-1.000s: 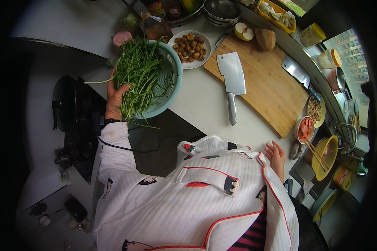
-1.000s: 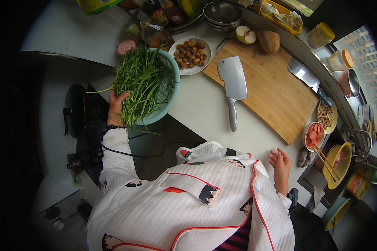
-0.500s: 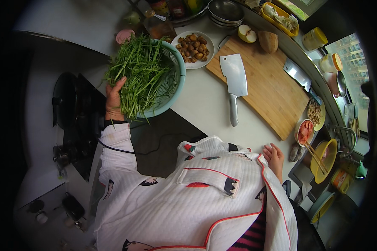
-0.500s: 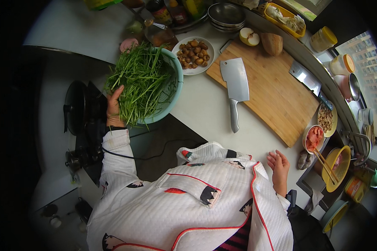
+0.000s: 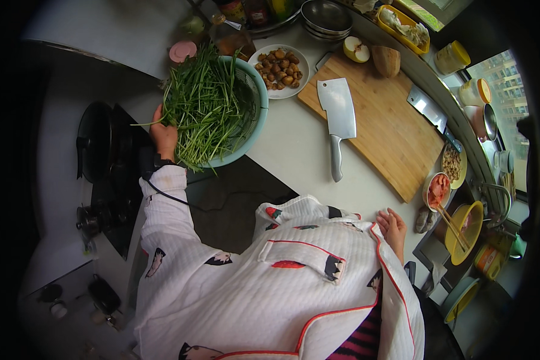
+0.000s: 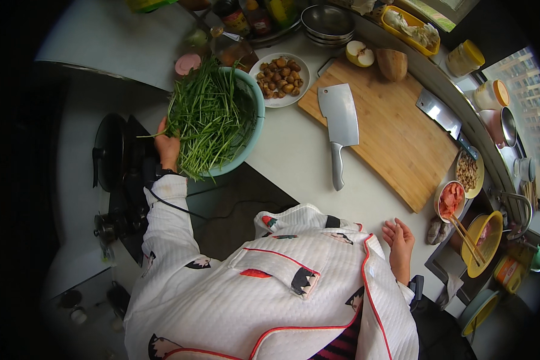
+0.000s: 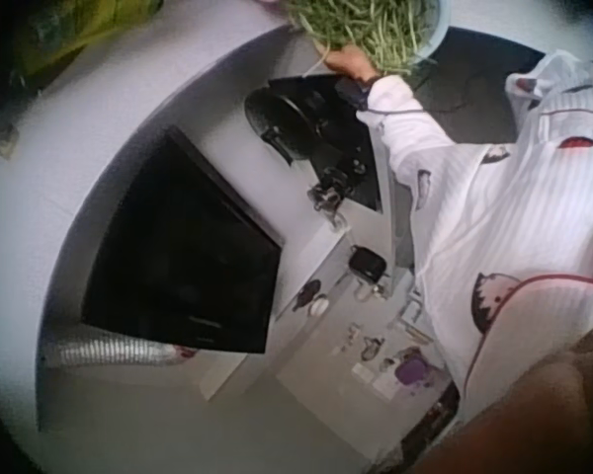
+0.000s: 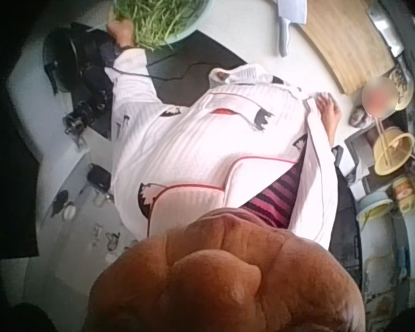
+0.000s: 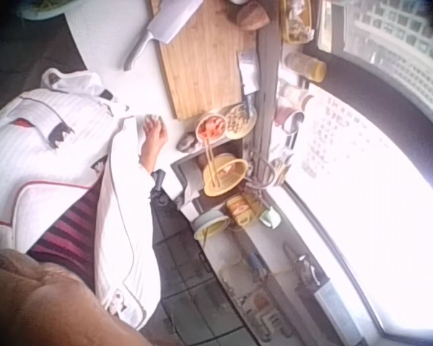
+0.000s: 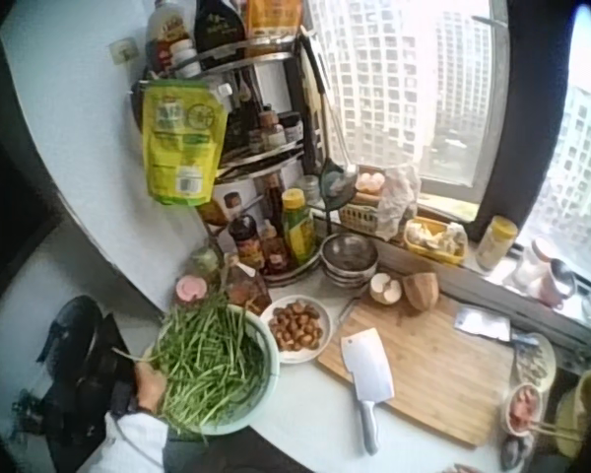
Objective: The person mixes sliced meat in a bowl using chopsticks, then retrieves a bottle of oil and returns to the counter. They continue mixing the meat, wipe the countertop and stovetop with a cloth, and finally open the refrigerator to remove a bag of vegetables.
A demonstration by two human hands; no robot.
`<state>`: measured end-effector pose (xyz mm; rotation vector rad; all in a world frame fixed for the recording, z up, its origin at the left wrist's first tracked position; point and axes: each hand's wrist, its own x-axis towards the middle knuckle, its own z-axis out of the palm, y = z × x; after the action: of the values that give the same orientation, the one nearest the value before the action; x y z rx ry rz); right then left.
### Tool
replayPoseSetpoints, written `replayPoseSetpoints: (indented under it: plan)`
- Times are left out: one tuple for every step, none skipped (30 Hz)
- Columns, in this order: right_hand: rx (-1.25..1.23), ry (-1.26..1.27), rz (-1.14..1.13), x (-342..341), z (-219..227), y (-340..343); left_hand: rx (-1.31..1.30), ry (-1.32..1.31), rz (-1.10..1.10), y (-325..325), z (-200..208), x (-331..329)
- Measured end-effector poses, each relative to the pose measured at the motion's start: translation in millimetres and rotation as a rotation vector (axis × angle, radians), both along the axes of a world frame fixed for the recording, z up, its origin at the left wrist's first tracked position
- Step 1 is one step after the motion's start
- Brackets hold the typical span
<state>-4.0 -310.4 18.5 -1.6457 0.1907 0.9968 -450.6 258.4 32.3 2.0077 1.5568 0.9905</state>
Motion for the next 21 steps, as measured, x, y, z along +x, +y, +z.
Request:
replayPoseSetpoints:
  plan:
    - [0.021, -0.005, 0.004, 0, 0, 0, -0.046, 0.055, -0.025, 1, 3, -2]
    - [0.012, -0.001, -0.002, 0, 0, 1, -0.094, 0.11, -0.05, -1, 9, -3]
    - [0.015, -0.003, -0.002, -1, 0, 1, -0.187, 0.174, -0.042, -4, 16, -1]
    - [0.01, -0.008, 0.0, -1, 0, 1, -0.162, 0.269, -0.083, -9, 26, 2]
    - [0.011, 0.0, -0.003, -1, 0, 1, -0.182, 0.373, -0.091, -16, 37, 5]
    - [0.01, 0.001, -0.005, -1, 0, 2, -0.198, 0.475, -0.098, -22, 51, 9]
    - [0.013, -0.005, -0.003, -1, 0, 2, -0.139, 0.563, -0.124, -30, 65, 13]
    - [0.01, 0.004, -0.006, -1, 0, 3, -0.08, 0.651, -0.15, -39, 79, 17]
    - [0.017, 0.004, -0.005, -2, 0, 4, 0.013, 0.723, -0.189, -45, 92, 23]
    - [0.023, 0.002, 0.0, -2, -1, 5, 0.022, 0.779, -0.153, -50, 101, 29]
    - [0.022, 0.005, 0.001, -2, 0, 6, 0.062, 0.821, -0.129, -55, 109, 36]
    - [0.025, 0.003, 0.004, -2, -1, 7, 0.089, 0.873, -0.097, -59, 115, 42]
    - [0.028, 0.0, 0.012, -2, 0, 8, 0.166, 0.876, -0.112, -63, 120, 48]
    - [0.022, 0.005, 0.01, -2, 0, 9, 0.231, 0.887, -0.121, -66, 122, 56]
    - [0.02, 0.005, 0.011, -2, 1, 10, 0.324, 0.891, -0.135, -69, 120, 66]
    - [0.005, 0.003, 0.011, -2, 1, 11, 0.424, 0.785, -0.185, -73, 117, 77]
    - [0.015, 0.003, 0.016, -2, 2, 11, 0.457, 0.76, -0.239, -76, 113, 87]
    - [0.015, 0.001, 0.019, -2, 3, 12, 0.416, 0.732, -0.292, -79, 107, 97]
    - [0.019, -0.006, 0.025, -3, 3, 12, 0.396, 0.698, -0.35, -84, 100, 107]
    - [0.014, -0.003, 0.028, -3, 4, 12, 0.381, 0.658, -0.38, -88, 93, 117]
    - [0.01, -0.009, 0.032, -4, 5, 11, 0.366, 0.615, -0.413, -92, 84, 128]
